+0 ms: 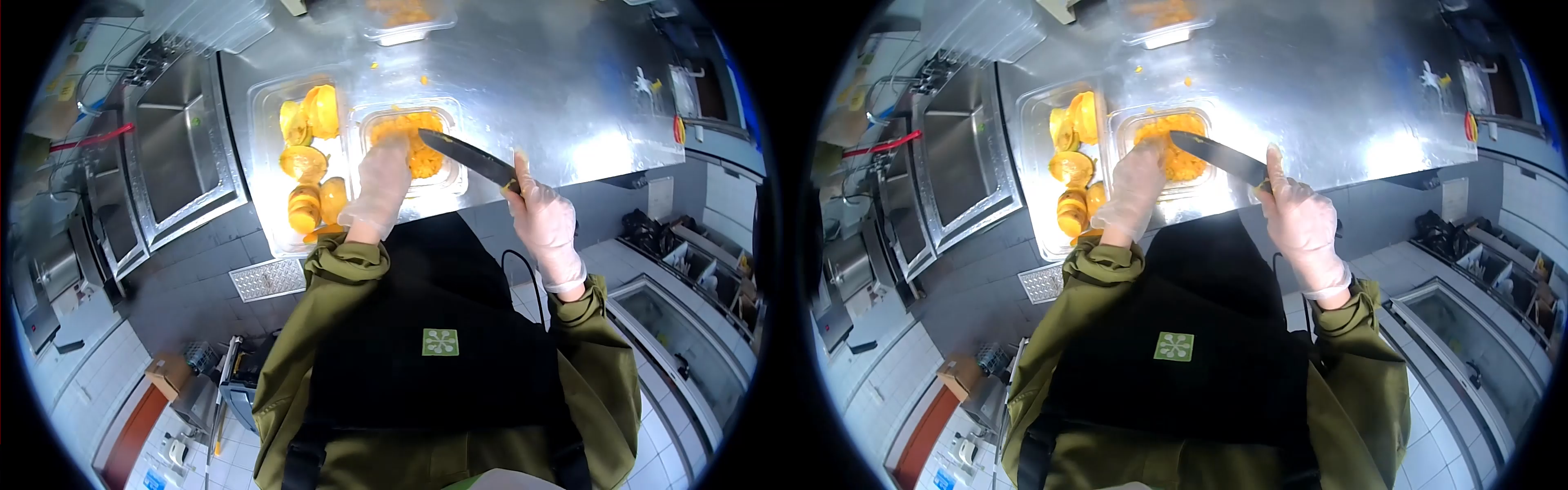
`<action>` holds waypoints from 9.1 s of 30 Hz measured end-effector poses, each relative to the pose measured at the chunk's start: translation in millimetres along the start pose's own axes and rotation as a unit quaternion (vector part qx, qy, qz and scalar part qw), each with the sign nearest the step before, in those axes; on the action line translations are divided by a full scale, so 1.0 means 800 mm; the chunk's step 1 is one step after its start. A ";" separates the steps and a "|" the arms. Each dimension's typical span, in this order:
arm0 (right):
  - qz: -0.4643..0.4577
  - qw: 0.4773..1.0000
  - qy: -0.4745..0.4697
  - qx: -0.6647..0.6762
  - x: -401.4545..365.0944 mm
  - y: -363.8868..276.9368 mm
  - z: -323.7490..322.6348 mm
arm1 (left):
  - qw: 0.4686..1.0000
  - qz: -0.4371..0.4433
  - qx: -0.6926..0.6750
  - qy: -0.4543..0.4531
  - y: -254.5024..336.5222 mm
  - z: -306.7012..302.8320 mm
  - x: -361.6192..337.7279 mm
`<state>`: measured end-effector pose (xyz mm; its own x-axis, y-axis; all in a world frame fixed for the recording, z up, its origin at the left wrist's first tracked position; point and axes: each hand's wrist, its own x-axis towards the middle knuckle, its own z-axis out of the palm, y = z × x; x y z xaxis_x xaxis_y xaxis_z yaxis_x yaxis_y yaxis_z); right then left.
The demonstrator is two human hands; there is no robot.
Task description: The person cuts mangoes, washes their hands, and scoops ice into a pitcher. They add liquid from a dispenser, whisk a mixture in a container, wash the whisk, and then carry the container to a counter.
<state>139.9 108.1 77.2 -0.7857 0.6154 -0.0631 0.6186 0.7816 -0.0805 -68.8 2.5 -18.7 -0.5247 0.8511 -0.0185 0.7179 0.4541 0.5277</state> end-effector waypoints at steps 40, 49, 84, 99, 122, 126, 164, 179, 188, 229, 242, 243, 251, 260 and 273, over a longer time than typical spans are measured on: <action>0.092 0.715 -0.095 0.686 0.049 -0.061 0.016 | 0.980 0.004 -0.110 0.166 0.033 -0.020 -0.048; 0.089 0.716 -0.115 0.683 0.039 -0.060 0.025 | 0.977 -0.081 0.197 -0.021 -0.104 -0.077 -0.087; 0.115 0.588 -0.141 0.788 0.061 -0.162 0.010 | 0.736 0.065 -0.669 -0.082 -0.042 -0.142 -0.013; 0.132 0.836 0.095 0.524 0.053 -0.112 0.044 | 0.272 -0.202 -0.938 0.076 0.062 -0.023 0.007; -0.064 0.980 -0.026 0.184 -0.025 -0.092 -0.057 | 0.514 -0.080 -0.843 0.135 0.050 -0.081 0.024; -0.049 0.980 -0.086 0.172 -0.037 -0.084 -0.061 | 0.521 -0.091 -0.836 0.145 0.036 -0.081 0.024; -0.078 0.966 -0.052 0.242 -0.025 -0.090 -0.068 | 0.538 -0.084 -0.828 0.136 0.049 -0.088 0.026; -0.040 0.950 -0.054 0.304 -0.034 -0.062 -0.072 | 0.475 -0.090 -0.870 0.096 0.033 -0.075 0.027; -0.047 0.974 -0.015 0.221 -0.029 -0.081 -0.059 | 0.469 -0.090 -0.868 0.135 0.051 -0.081 0.028; -0.024 0.985 -0.020 0.170 -0.038 -0.084 -0.075 | 0.567 -0.111 -0.798 0.171 0.082 -0.109 0.018; -0.030 0.969 0.003 0.244 -0.042 -0.072 -0.074 | 0.580 -0.074 -0.798 0.145 0.056 -0.102 0.029; -0.030 0.970 0.001 0.242 -0.041 -0.072 -0.073 | 0.565 -0.091 -0.808 0.142 0.055 -0.103 0.029; -0.022 0.941 0.004 0.338 -0.050 -0.040 -0.040 | 0.511 -0.192 -0.836 0.049 0.042 -0.110 0.029; -0.074 0.974 0.113 0.183 0.027 -0.054 -0.006 | 0.378 -0.214 -0.900 -0.038 0.054 -0.087 0.018; -0.088 0.993 0.073 0.002 0.055 -0.057 0.055 | 0.384 -0.130 -0.914 -0.020 0.051 -0.055 0.018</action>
<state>77.1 95.1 34.5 -0.8733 0.4773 0.0973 0.4710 0.8783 -0.0819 -67.2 21.5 40.0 -0.4360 0.8598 -0.2660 -0.8960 -0.3871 0.2174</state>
